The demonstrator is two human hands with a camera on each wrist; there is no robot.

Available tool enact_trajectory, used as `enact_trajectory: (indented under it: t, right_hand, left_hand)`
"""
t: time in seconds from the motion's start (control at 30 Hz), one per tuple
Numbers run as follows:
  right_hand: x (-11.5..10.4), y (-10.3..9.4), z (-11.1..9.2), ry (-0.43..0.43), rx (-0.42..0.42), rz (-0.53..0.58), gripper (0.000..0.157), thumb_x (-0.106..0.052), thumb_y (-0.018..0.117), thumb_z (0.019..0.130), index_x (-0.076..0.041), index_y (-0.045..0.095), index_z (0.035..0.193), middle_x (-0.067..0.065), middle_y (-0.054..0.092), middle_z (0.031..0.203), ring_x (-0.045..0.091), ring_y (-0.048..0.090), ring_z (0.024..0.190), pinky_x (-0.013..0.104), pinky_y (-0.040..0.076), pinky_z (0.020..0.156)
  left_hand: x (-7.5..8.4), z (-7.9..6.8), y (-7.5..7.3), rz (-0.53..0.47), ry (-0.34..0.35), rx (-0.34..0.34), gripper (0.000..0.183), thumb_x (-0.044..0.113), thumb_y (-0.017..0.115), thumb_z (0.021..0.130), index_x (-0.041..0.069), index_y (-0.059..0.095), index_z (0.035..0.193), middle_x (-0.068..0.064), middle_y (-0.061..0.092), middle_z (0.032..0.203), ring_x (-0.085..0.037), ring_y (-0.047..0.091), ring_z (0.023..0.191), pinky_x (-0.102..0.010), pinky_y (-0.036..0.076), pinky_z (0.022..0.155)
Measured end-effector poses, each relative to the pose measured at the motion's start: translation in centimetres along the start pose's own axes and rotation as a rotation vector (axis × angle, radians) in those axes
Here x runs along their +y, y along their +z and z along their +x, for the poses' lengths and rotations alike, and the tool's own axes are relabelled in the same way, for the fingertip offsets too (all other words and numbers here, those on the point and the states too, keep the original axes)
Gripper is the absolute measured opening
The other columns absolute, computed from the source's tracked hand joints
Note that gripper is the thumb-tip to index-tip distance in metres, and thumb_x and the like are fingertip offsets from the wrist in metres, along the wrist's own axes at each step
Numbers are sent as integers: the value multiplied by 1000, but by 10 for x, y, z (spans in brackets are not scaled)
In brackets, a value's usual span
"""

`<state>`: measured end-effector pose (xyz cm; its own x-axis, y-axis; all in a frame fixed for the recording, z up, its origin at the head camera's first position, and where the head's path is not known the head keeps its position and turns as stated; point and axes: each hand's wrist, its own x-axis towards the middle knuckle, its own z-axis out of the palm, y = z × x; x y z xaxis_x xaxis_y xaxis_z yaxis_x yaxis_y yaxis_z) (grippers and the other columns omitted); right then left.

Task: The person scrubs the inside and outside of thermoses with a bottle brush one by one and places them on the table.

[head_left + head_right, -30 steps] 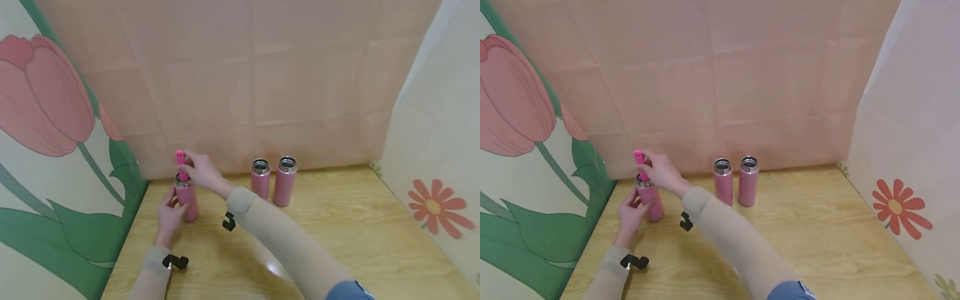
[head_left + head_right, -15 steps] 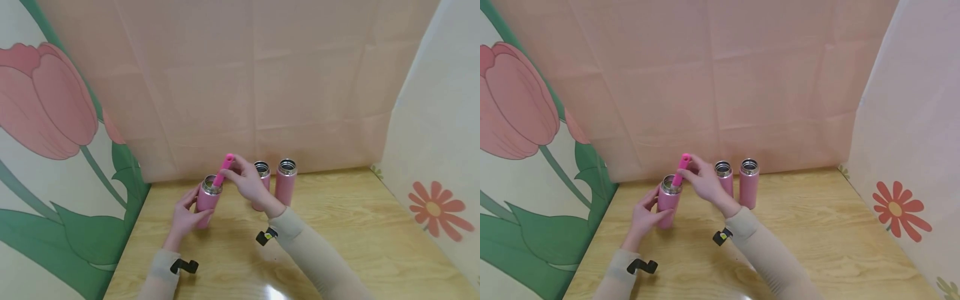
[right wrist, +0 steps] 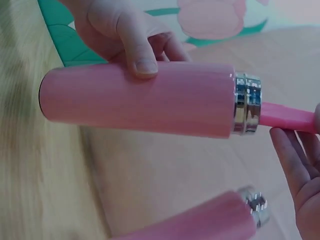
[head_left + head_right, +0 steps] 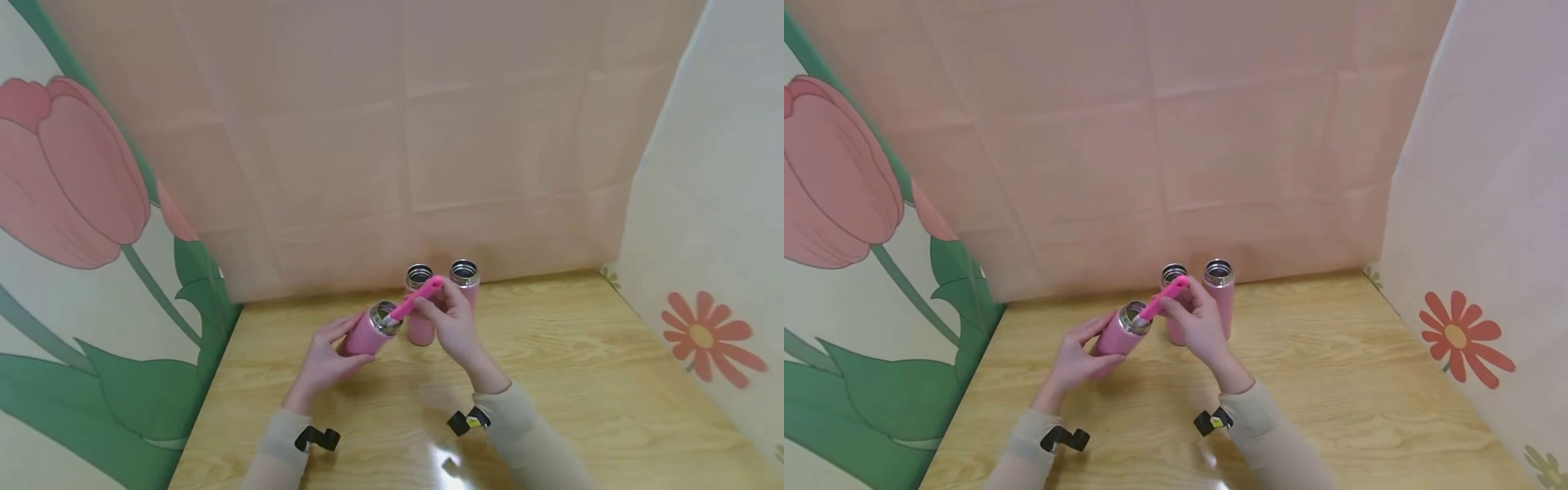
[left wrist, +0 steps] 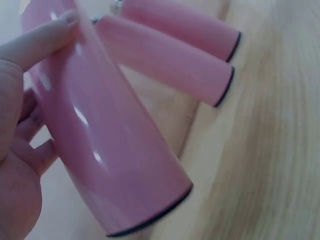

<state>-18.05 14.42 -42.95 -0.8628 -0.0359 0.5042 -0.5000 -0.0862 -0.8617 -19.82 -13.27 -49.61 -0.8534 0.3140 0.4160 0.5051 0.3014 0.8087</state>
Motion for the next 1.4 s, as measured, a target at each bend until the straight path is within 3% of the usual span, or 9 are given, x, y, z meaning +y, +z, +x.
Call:
enact_trajectory:
  t: [0.2, 0.3, 0.43, 0.57, 0.83, 1.03, 1.2, 1.4]
  right_hand:
    - [4, -16, -16, 18, 89, 88, 17, 5, 63, 105, 1, 58, 120, 4, 73, 104, 17, 73, 97, 37, 64, 85]
    - [1, -25, -18, -7, 134, 117, 17, 6, 62, 105, -3, 59, 120, 3, 74, 103, 16, 74, 95, 38, 65, 84]
    - [-6, -37, -20, -28, 186, 113, 13, 0, 62, 107, 3, 56, 118, 5, 78, 106, 17, 77, 95, 36, 64, 84]
    - [-12, -46, -22, -29, 201, 115, 18, 0, 61, 107, 12, 52, 117, 7, 79, 106, 18, 78, 95, 38, 64, 84]
    - [-29, -52, -27, -72, 237, 126, 13, 3, 59, 107, 9, 54, 117, 6, 74, 98, 17, 76, 91, 37, 65, 82]
    - [-45, -58, -27, -180, 198, 178, 6, 8, 56, 107, 6, 58, 112, 9, 77, 100, 17, 76, 91, 36, 65, 82]
    - [-53, -66, -24, -245, 157, 207, 7, 7, 55, 107, 11, 54, 113, 14, 79, 104, 18, 78, 94, 37, 64, 83]
    - [-51, -74, -17, -396, -59, 293, 12, 9, 55, 106, 11, 56, 117, 16, 78, 111, 25, 77, 104, 39, 64, 88]
  left_hand:
    - [-1, -3, 7, 13, 21, -6, 75, 24, 100, 77, 21, 69, 146, 3, 70, 141, -29, 64, 129, -62, 49, 108]
    - [-2, -1, 10, 6, 28, -4, 75, 23, 100, 76, 21, 70, 144, 2, 70, 141, -28, 64, 128, -59, 50, 107]
    - [-2, 0, 12, 2, 30, -15, 74, 21, 100, 76, 21, 70, 144, 1, 70, 141, -28, 64, 129, -57, 50, 107]
    - [-1, -1, 12, 22, 35, -52, 73, 18, 100, 77, 21, 70, 144, 1, 71, 140, -28, 65, 128, -56, 52, 107]
    - [-1, -1, 11, 28, 63, -139, 75, 21, 98, 80, 23, 67, 148, 3, 67, 145, -25, 62, 134, -54, 50, 111]
    - [1, 0, 10, -2, 37, -145, 74, 21, 99, 79, 25, 69, 146, 6, 68, 144, -24, 62, 134, -56, 49, 112]
    - [5, 2, 8, -15, 31, -160, 74, 21, 98, 79, 27, 69, 146, 7, 68, 143, -24, 62, 133, -56, 49, 111]
    - [9, 3, 5, -37, 31, -199, 74, 21, 98, 79, 26, 68, 146, 4, 69, 143, -26, 63, 132, -56, 51, 109]
